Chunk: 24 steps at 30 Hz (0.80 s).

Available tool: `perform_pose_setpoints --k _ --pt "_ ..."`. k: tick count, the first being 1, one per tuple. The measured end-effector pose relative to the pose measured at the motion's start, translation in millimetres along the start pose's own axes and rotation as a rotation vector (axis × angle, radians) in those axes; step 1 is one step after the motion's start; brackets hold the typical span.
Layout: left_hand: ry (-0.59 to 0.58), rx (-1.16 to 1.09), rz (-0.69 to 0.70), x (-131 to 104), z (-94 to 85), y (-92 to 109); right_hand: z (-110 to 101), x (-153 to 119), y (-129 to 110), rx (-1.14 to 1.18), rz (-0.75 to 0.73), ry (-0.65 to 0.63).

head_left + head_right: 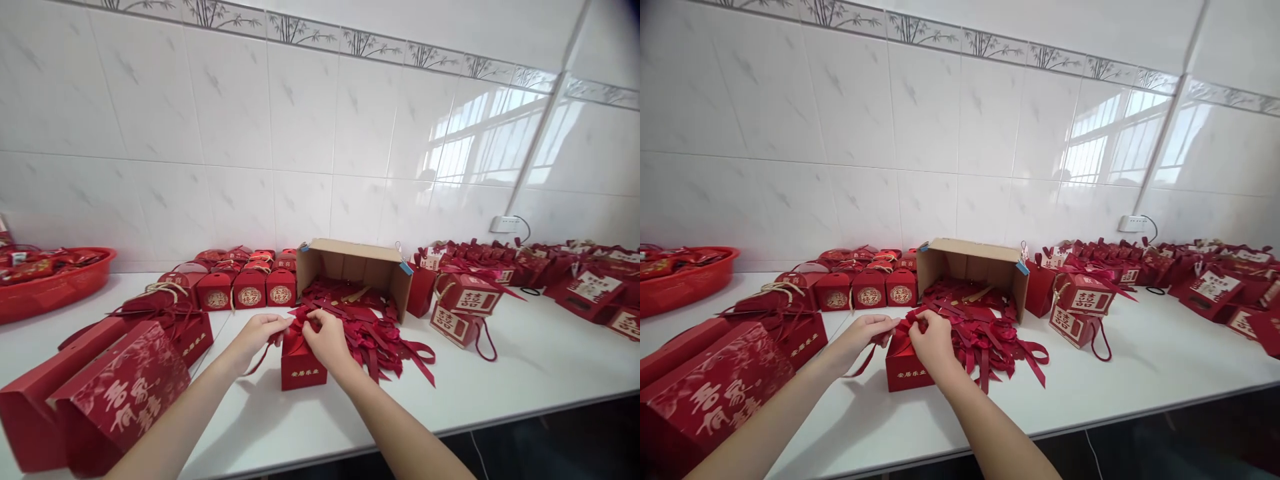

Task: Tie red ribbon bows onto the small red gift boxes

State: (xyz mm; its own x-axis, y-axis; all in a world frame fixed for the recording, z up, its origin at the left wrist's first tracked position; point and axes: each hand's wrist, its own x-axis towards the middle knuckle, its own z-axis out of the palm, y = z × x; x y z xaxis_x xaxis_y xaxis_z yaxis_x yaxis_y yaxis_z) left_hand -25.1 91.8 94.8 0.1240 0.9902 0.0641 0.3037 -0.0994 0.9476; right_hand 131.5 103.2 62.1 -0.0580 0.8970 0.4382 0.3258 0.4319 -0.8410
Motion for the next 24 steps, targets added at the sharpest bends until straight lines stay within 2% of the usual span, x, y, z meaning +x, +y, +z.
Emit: perform_pose_setpoints --k 5,8,10,13,15,16,21,24 --pt "0.062 0.082 0.111 -0.1 8.1 33.4 -5.3 -3.8 -5.2 -0.114 -0.149 -0.069" --pt "0.061 0.13 0.157 4.5 10.5 48.3 -6.6 -5.1 -5.8 -0.148 -0.198 -0.081" --pt "0.017 0.158 0.184 9.2 11.8 56.1 -5.0 -5.6 -5.5 -0.152 -0.197 -0.064" --pt "-0.122 0.18 0.246 18.5 14.7 61.6 -0.1 -4.7 -3.1 -0.138 -0.139 -0.006" --pt "-0.183 0.173 0.291 24.6 16.0 57.9 2.9 -2.9 -0.4 -0.118 -0.071 0.038" --pt "-0.179 0.164 0.313 26.8 15.9 53.3 4.0 -1.9 1.3 -0.106 -0.039 0.053" --pt "0.013 0.175 0.401 22.7 9.1 14.7 3.9 1.8 9.4 -0.019 0.005 0.042" --pt "0.033 0.225 0.422 15.2 6.2 -5.3 1.9 2.7 14.0 0.047 -0.003 0.01"
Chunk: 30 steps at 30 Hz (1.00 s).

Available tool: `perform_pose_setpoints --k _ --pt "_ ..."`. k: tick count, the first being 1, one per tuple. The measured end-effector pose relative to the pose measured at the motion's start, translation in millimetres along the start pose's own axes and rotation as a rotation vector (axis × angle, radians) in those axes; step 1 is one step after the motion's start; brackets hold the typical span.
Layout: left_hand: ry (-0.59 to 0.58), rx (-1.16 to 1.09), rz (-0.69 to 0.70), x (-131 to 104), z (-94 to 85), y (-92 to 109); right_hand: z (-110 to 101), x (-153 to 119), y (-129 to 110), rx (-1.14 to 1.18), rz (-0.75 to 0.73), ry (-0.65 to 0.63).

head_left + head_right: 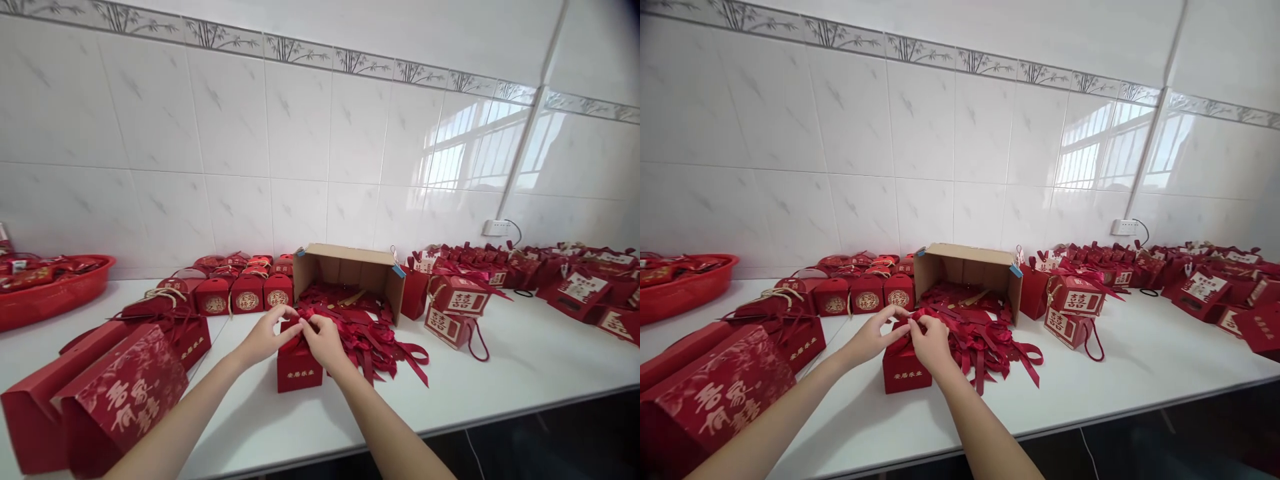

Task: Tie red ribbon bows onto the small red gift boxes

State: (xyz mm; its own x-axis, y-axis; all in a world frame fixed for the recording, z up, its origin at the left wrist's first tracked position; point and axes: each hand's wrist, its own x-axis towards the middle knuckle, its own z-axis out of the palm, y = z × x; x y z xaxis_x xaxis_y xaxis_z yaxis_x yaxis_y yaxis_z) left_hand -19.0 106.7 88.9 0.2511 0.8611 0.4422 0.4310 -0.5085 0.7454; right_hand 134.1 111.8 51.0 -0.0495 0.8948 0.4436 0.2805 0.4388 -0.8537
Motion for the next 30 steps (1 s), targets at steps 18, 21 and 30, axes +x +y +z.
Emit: perform_pose_setpoints --k 18,21,30 --pt "0.023 -0.126 0.007 -16.8 15.8 -10.6 -4.6 -0.2 3.6 0.28 0.027 -0.091" --pt "0.051 -0.127 -0.001 -17.4 19.2 -12.0 -4.1 -2.1 3.6 0.298 0.055 -0.033" --pt "0.084 -0.117 0.009 -20.0 21.1 -19.0 -4.6 -10.2 -7.5 0.149 0.021 0.003"
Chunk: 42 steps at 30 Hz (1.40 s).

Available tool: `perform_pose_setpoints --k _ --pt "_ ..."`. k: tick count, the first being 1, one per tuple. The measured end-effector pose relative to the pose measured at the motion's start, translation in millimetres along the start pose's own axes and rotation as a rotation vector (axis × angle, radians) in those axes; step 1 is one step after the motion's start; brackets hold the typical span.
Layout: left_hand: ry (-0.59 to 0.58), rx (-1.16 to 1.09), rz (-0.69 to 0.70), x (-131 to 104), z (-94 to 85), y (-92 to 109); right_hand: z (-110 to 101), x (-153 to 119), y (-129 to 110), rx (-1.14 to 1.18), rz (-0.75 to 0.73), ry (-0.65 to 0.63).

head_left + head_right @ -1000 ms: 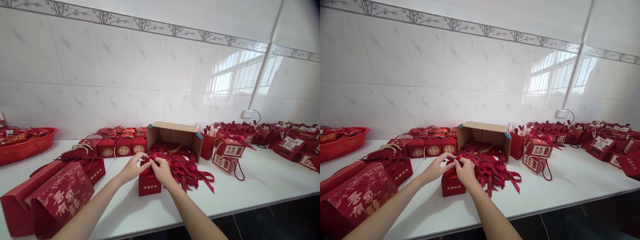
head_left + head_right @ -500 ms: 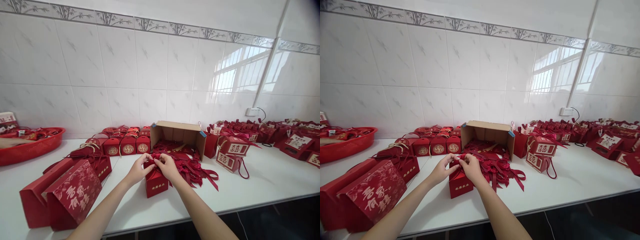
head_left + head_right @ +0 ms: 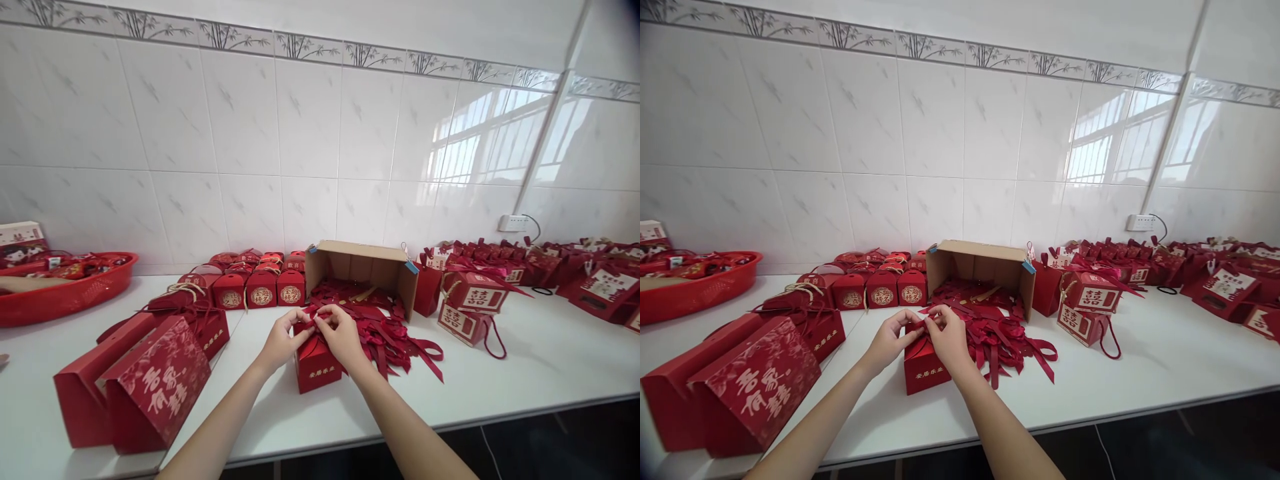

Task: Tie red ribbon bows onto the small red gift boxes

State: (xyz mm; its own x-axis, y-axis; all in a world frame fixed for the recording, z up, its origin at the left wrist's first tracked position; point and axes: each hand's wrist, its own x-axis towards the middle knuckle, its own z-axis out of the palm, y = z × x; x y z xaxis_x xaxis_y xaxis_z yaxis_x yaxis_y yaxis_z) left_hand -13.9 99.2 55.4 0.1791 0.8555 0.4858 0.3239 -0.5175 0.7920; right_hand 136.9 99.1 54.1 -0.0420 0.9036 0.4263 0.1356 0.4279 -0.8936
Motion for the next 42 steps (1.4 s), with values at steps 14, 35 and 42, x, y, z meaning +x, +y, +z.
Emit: perform_pose_setpoints --k 14,35,42 --pt "0.072 0.051 0.045 0.0 -1.0 3.0 -15.5 -5.8 -17.7 -0.447 -0.174 -0.173" --pt "0.125 -0.02 0.023 2.4 5.1 -8.2 -17.9 3.5 3.1 -0.214 0.069 -0.168" --pt "0.05 -0.029 0.008 8.1 11.8 -4.2 -18.9 -6.4 3.5 -0.079 0.067 -0.248"
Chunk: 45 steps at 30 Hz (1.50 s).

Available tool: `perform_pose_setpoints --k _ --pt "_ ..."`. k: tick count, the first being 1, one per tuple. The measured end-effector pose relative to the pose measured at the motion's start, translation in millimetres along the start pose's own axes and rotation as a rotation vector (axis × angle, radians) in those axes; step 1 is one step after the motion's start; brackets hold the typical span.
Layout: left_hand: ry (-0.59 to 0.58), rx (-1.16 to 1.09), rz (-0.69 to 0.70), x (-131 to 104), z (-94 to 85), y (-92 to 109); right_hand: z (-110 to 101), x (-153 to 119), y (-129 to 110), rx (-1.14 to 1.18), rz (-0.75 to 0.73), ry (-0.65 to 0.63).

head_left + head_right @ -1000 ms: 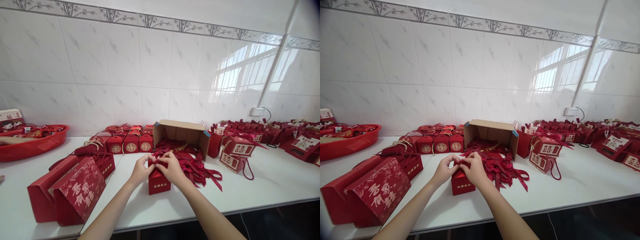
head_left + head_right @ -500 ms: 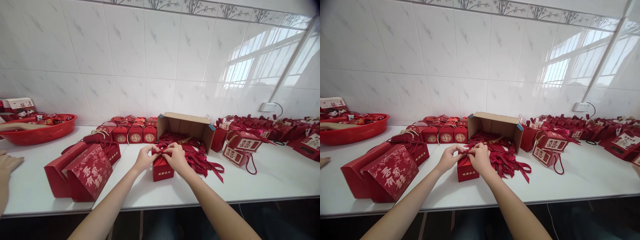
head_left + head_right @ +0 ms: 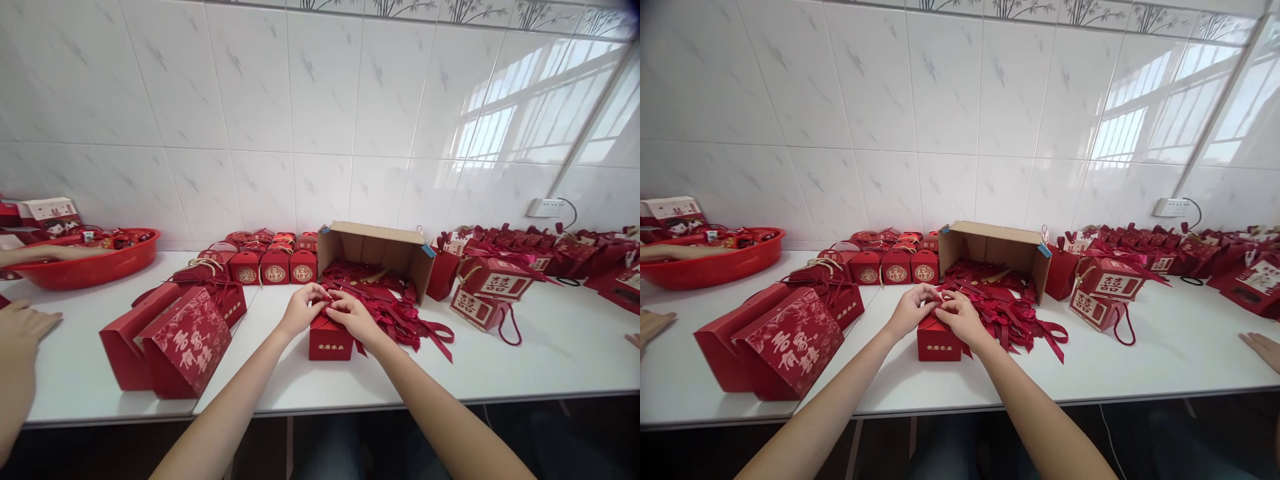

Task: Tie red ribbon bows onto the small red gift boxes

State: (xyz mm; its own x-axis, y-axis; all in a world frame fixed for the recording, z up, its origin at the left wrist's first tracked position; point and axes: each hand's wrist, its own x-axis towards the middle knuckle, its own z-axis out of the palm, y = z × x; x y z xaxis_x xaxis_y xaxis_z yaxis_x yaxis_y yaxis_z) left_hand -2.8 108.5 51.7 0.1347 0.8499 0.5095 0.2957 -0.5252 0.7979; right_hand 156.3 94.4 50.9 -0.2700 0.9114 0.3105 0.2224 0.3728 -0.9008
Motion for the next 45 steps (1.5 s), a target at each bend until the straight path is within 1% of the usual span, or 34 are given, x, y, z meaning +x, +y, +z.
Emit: perform_pose_setpoints --k 4,8,9,11,13,15,18,21,23,24,25,27,28,30,32,34,36,38,40,42,43,45 --pt "0.049 0.091 -0.008 -8.6 -5.0 10.2 4.4 -4.3 1.0 0.015 0.04 0.081" --pt "-0.028 0.189 -0.059 -17.9 -15.2 22.8 4.1 -9.6 -3.6 -0.001 0.071 0.091" --pt "-0.044 0.202 -0.069 -18.4 -17.0 25.2 2.0 -11.6 -6.7 0.0 0.074 0.076" --pt "-0.064 0.217 -0.085 -17.0 -19.2 28.3 -5.3 -15.7 -14.7 -0.001 0.065 0.005" --pt "-0.087 0.223 -0.093 -14.0 -20.3 29.9 -16.1 -19.1 -22.2 -0.028 0.039 -0.092" --pt "-0.117 0.223 -0.098 -11.1 -20.9 30.8 -27.9 -20.6 -26.0 -0.093 -0.001 -0.156" --pt "-0.164 0.215 -0.097 -9.2 -21.5 31.8 -41.4 -19.5 -24.7 -0.214 -0.068 -0.144" --pt "-0.19 0.215 -0.088 -9.6 -21.8 33.1 -49.0 -19.7 -24.9 -0.372 -0.149 -0.08" --pt "-0.203 0.219 -0.084 -10.0 -22.4 34.6 -54.0 -23.3 -30.6 -0.495 -0.182 -0.04" --pt "-0.211 0.221 -0.082 -10.1 -23.0 35.7 -57.0 -25.9 -34.8 -0.53 -0.179 -0.048" --pt "-0.223 0.224 -0.08 -10.1 -23.7 37.0 -60.2 -28.6 -39.3 -0.541 -0.162 -0.085" --pt "-0.251 0.23 -0.074 -9.9 -25.5 40.4 -65.8 -31.8 -47.4 -0.518 -0.1 -0.197" --pt "-0.266 0.234 -0.07 -9.7 -26.4 42.4 -67.3 -31.5 -50.0 -0.503 -0.074 -0.23" --pt "-0.298 0.244 -0.06 -9.1 -28.4 46.9 -66.2 -26.1 -51.2 -0.468 -0.078 -0.199" --pt "-0.334 0.257 -0.047 -8.3 -30.1 51.7 -59.8 -16.4 -47.1 -0.39 -0.132 -0.165" --pt "-0.366 0.275 -0.033 -7.5 -31.6 56.0 -51.0 -6.7 -39.6 -0.284 -0.173 -0.232" --pt "-0.386 0.3 -0.022 -6.5 -33.0 59.1 -43.4 -0.9 -31.8 -0.239 -0.193 -0.291" --pt "-0.394 0.327 -0.012 -5.2 -34.3 60.7 -39.7 -0.1 -26.2 -0.262 -0.251 -0.263" --pt "-0.396 0.35 -0.003 -3.7 -35.4 60.6 -39.9 -3.1 -23.3 -0.325 -0.365 -0.237" --pt "-0.392 0.368 0.002 -2.5 -35.9 59.6 -41.8 -7.3 -22.2 -0.39 -0.474 -0.257" --pt "-0.389 0.375 0.003 -2.1 -35.9 59.0 -42.5 -9.1 -21.9 -0.418 -0.502 -0.274" --pt "-0.387 0.384 0.005 -1.8 -35.4 58.0 -42.3 -11.6 -21.1 -0.438 -0.475 -0.283"
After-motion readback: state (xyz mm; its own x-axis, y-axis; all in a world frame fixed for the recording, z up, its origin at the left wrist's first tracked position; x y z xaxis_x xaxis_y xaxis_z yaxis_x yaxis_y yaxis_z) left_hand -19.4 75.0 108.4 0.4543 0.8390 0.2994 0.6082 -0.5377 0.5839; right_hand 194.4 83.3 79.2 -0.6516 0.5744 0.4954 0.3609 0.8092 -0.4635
